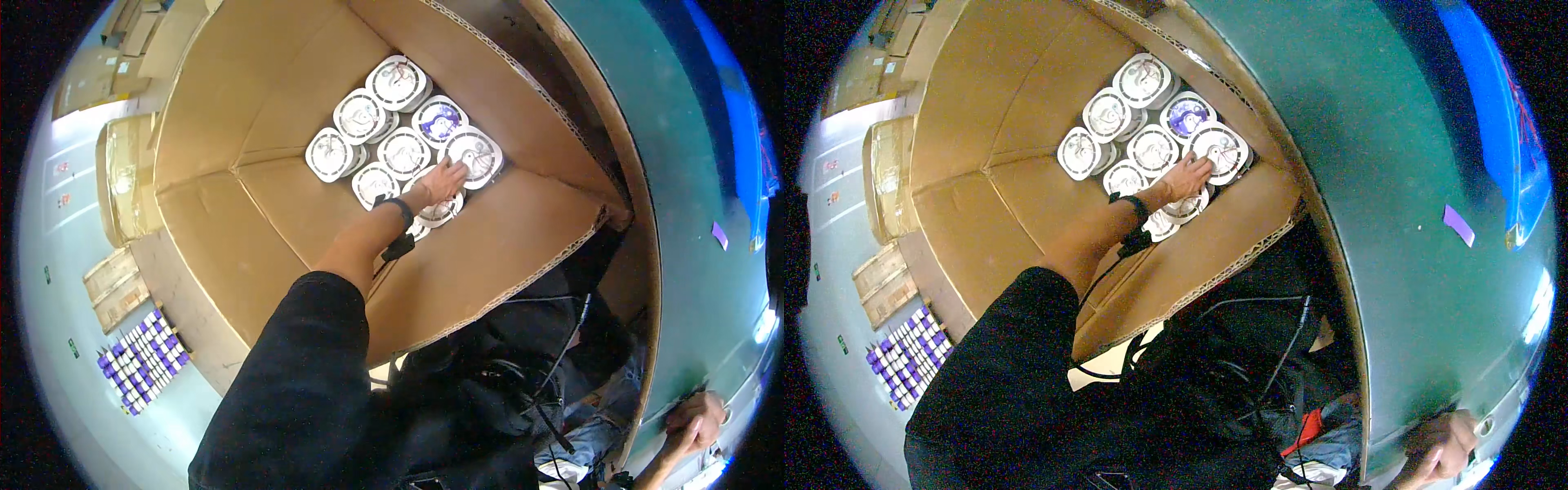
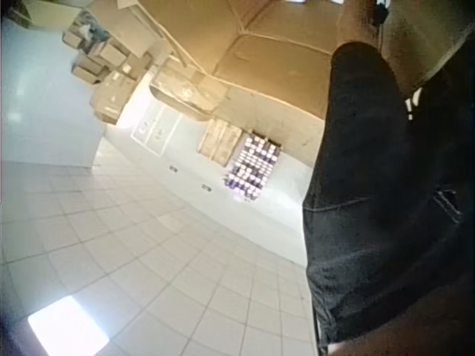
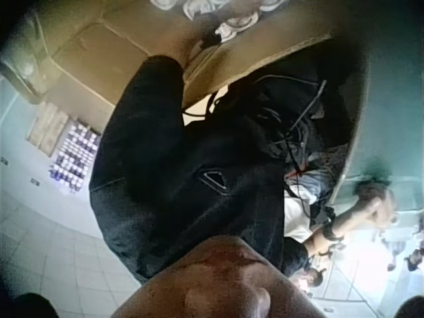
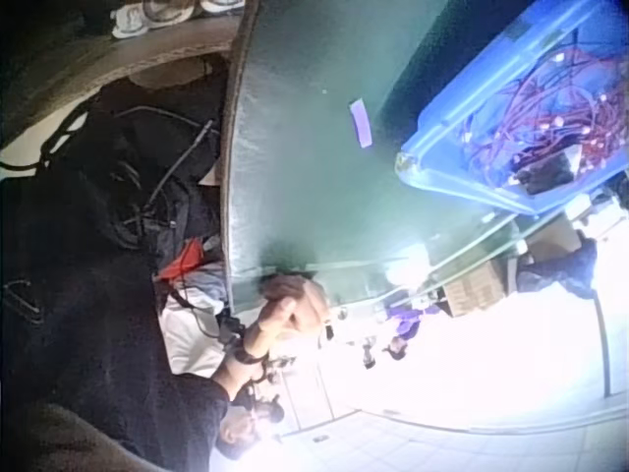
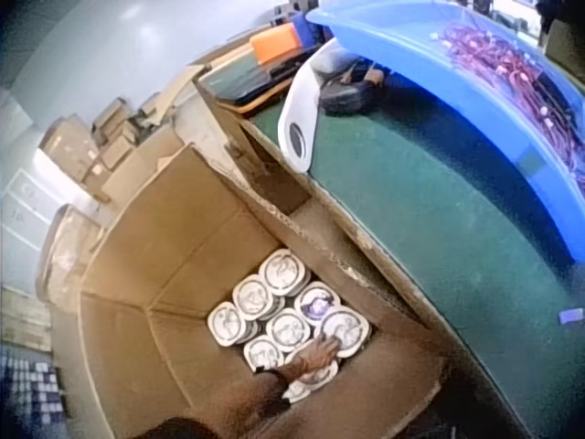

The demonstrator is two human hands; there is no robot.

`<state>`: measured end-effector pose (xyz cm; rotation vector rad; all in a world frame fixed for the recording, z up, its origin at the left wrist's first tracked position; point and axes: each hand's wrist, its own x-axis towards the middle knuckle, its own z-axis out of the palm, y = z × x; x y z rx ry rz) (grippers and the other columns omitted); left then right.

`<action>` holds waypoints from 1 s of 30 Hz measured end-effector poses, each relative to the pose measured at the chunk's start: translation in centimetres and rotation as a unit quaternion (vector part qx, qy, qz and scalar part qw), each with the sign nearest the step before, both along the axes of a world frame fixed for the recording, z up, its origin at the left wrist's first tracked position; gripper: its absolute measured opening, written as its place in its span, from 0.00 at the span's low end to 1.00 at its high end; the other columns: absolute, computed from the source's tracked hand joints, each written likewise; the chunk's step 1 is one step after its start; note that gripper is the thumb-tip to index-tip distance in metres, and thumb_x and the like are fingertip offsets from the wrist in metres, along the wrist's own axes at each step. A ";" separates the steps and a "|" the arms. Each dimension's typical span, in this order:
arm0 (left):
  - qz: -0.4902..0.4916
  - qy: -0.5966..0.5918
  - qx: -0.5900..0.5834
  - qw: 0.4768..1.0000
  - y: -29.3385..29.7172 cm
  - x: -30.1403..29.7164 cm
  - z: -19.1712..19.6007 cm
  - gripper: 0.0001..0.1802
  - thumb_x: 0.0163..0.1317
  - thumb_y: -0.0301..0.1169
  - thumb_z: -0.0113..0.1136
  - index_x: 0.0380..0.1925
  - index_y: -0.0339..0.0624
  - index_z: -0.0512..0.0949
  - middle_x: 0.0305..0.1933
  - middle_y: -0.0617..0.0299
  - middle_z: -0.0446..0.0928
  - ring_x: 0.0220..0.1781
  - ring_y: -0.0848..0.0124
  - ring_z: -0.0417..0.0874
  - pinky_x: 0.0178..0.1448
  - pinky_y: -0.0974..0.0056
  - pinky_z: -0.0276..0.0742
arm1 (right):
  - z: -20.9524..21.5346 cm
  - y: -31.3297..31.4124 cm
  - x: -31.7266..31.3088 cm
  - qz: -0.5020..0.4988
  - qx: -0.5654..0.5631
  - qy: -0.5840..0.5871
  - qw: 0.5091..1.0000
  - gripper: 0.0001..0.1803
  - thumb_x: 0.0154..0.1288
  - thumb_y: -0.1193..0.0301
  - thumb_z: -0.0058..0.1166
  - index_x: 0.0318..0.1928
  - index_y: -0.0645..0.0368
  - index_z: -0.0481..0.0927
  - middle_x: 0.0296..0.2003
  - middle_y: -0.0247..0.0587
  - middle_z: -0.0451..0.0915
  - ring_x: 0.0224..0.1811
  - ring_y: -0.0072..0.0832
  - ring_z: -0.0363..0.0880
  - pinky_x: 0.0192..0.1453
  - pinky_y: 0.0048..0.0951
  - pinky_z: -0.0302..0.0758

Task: The person assembles white plastic fan units by hand on a green workbench. They pick up fan housings and motors, align the components, and press them together to form complete units. The person repeatedly handles the units, rotating them to check the assembly, and places finished units into a cardboard box.

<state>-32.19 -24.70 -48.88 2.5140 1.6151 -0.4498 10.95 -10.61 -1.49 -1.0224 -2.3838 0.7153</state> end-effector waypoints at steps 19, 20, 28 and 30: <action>0.052 -0.045 0.002 0.998 -0.2 0.4 0.7 0.22 0.62 0.38 0.51 0.53 0.41 0.74 0.59 0.59 0.67 0.66 0.64 0.64 0.69 0.39 0.55 | 0.2 0.0 -2.6 0.018 0.025 -0.011 0.999 0.27 0.69 0.60 0.44 0.11 0.52 0.65 0.08 0.30 0.66 0.12 0.21 0.63 0.26 0.26 0.57; 0.059 -0.035 -0.007 0.998 -0.5 0.7 0.3 0.23 0.62 0.38 0.52 0.55 0.40 0.73 0.60 0.59 0.66 0.67 0.64 0.63 0.69 0.39 0.56 | 0.2 0.0 -2.7 0.016 0.030 -0.007 0.999 0.27 0.69 0.60 0.44 0.11 0.52 0.65 0.08 0.29 0.66 0.12 0.21 0.63 0.26 0.26 0.57; 0.041 -0.047 -0.084 0.995 1.2 0.1 0.1 0.20 0.49 0.43 0.67 0.43 0.54 0.81 0.54 0.66 0.69 0.62 0.67 0.66 0.64 0.40 0.60 | 0.0 0.5 -1.2 0.042 0.025 -0.007 0.999 0.27 0.69 0.61 0.42 0.10 0.51 0.65 0.08 0.29 0.66 0.11 0.21 0.63 0.25 0.26 0.57; 0.035 -0.043 -0.077 0.995 1.2 -0.1 0.5 0.22 0.46 0.44 0.69 0.43 0.54 0.81 0.54 0.66 0.69 0.62 0.67 0.67 0.64 0.40 0.61 | -0.1 0.4 -1.0 0.038 0.016 -0.002 0.999 0.27 0.69 0.61 0.42 0.10 0.51 0.65 0.08 0.29 0.65 0.11 0.21 0.63 0.25 0.26 0.58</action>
